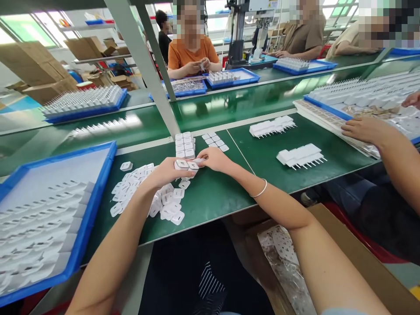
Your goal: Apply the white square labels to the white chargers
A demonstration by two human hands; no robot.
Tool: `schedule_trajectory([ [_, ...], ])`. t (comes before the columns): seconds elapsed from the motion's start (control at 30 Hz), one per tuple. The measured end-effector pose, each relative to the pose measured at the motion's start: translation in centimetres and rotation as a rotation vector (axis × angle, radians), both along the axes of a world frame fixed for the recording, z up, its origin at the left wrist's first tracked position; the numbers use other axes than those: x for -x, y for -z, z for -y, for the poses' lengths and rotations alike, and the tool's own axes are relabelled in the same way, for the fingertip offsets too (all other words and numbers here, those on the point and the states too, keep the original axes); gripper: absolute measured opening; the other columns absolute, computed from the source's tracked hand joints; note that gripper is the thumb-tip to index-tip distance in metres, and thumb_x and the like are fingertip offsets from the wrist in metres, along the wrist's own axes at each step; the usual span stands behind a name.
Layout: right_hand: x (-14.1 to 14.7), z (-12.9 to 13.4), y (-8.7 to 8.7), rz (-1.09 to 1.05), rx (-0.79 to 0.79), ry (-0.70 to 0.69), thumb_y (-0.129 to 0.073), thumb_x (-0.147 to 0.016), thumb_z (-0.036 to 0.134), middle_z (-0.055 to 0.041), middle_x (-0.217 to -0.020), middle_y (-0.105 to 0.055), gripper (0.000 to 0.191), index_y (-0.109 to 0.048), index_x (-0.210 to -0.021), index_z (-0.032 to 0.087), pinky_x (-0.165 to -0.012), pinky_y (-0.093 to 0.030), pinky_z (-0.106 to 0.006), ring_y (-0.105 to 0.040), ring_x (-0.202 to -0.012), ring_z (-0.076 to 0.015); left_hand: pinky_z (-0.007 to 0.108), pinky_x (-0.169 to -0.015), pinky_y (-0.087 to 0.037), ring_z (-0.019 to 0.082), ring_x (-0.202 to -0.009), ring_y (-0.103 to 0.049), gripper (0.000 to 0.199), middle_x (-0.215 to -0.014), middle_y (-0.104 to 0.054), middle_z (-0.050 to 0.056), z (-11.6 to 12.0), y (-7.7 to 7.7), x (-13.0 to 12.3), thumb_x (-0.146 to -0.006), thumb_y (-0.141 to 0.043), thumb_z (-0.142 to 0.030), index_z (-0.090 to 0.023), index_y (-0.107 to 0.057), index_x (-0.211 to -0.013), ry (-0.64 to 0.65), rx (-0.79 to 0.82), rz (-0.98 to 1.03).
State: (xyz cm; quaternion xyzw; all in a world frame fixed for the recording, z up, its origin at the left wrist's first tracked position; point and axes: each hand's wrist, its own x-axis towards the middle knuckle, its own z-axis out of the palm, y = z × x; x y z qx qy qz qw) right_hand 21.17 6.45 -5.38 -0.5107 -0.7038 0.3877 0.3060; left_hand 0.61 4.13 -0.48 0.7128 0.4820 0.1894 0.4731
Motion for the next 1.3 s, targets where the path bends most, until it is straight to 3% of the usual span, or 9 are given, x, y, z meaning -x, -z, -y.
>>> schedule_trajectory([
  [0.27,0.3,0.3,-0.3,0.092,-0.047,-0.017,-0.063,-0.076,0.006,-0.0062,-0.086,-0.076,0.018,-0.072,-0.09,0.013,-0.072,-0.049,-0.023,-0.068,-0.079,-0.0161,0.027,-0.062,-0.039,0.016,-0.068,-0.056,0.031,-0.079,-0.071,0.002,-0.3,0.1,0.0,-0.064,-0.081,-0.036,-0.018,-0.078,-0.089,-0.012,0.02,0.003],
  [0.5,0.5,0.6,-0.9,0.161,-0.054,-0.009,-0.063,-0.075,0.005,-0.0019,-0.071,-0.07,0.013,-0.07,-0.081,0.014,-0.064,-0.044,-0.023,-0.062,-0.066,-0.0137,0.027,-0.064,-0.041,0.016,-0.071,-0.058,0.033,-0.084,-0.072,0.002,0.1,0.4,-0.2,-0.068,-0.078,-0.035,-0.018,-0.077,-0.097,-0.056,-0.05,-0.011],
  [0.63,0.4,0.5,-0.9,0.158,-0.03,-0.022,-0.062,-0.074,0.005,-0.0004,-0.065,-0.067,0.015,-0.07,-0.082,0.014,-0.062,-0.044,-0.022,-0.061,-0.063,-0.0131,0.027,-0.065,-0.041,0.015,-0.071,-0.057,0.035,-0.084,-0.072,0.001,0.3,0.3,-0.3,-0.067,-0.079,-0.033,-0.018,-0.077,-0.099,-0.008,-0.006,0.019],
  [0.83,0.1,0.1,-0.6,0.159,-0.019,0.0,-0.067,-0.073,0.007,-0.0022,-0.075,-0.07,0.015,-0.073,-0.085,0.014,-0.065,-0.043,-0.023,-0.062,-0.071,-0.0138,0.027,-0.065,-0.042,0.015,-0.07,-0.058,0.043,-0.081,-0.072,0.001,-0.2,0.0,0.3,-0.066,-0.082,-0.035,-0.019,-0.077,-0.106,-0.012,0.053,0.052],
  [0.97,0.3,0.1,-0.5,0.175,-0.03,0.018,-0.069,-0.074,0.009,-0.0017,-0.076,-0.07,0.015,-0.074,-0.087,0.015,-0.064,-0.042,-0.023,-0.06,-0.07,-0.013,0.03,-0.077,-0.048,0.02,-0.09,-0.065,0.038,-0.11,-0.074,0.005,-0.2,0.0,0.2,-0.065,-0.083,-0.034,-0.02,-0.078,-0.1,0.012,0.08,0.063],
  [1.07,0.4,0.2,-0.8,0.199,-0.046,0.029,-0.068,-0.076,0.01,-0.0015,-0.074,-0.069,0.013,-0.075,-0.085,0.015,-0.064,-0.04,-0.024,-0.059,-0.069,-0.0131,0.033,-0.089,-0.048,0.027,-0.111,-0.063,0.032,-0.134,-0.065,0.005,0.2,-0.1,0.0,-0.065,-0.083,-0.033,-0.021,-0.078,-0.094,0.07,0.074,0.045],
  [1.2,0.0,0.3,-1.5,0.233,-0.076,0.04,-0.064,-0.076,0.007,-0.0019,-0.074,-0.069,0.016,-0.075,-0.085,0.015,-0.065,-0.039,-0.024,-0.059,-0.069,-0.0135,0.04,-0.093,-0.048,0.034,-0.118,-0.062,0.036,-0.138,-0.062,0.007,0.5,-0.2,-0.1,-0.068,-0.08,-0.038,-0.02,-0.077,-0.098,0.026,0.013,-0.014],
  [1.3,-0.3,0.4,-1.7,0.252,-0.084,0.027,-0.064,-0.076,0.007,-0.0026,-0.078,-0.07,0.017,-0.074,-0.088,0.015,-0.065,-0.039,-0.024,-0.059,-0.07,-0.0135,0.044,-0.103,-0.044,0.038,-0.136,-0.049,0.031,-0.142,-0.06,0.008,0.6,-0.1,-0.5,-0.066,-0.081,-0.036,-0.021,-0.076,-0.093,0.02,-0.042,-0.023],
])
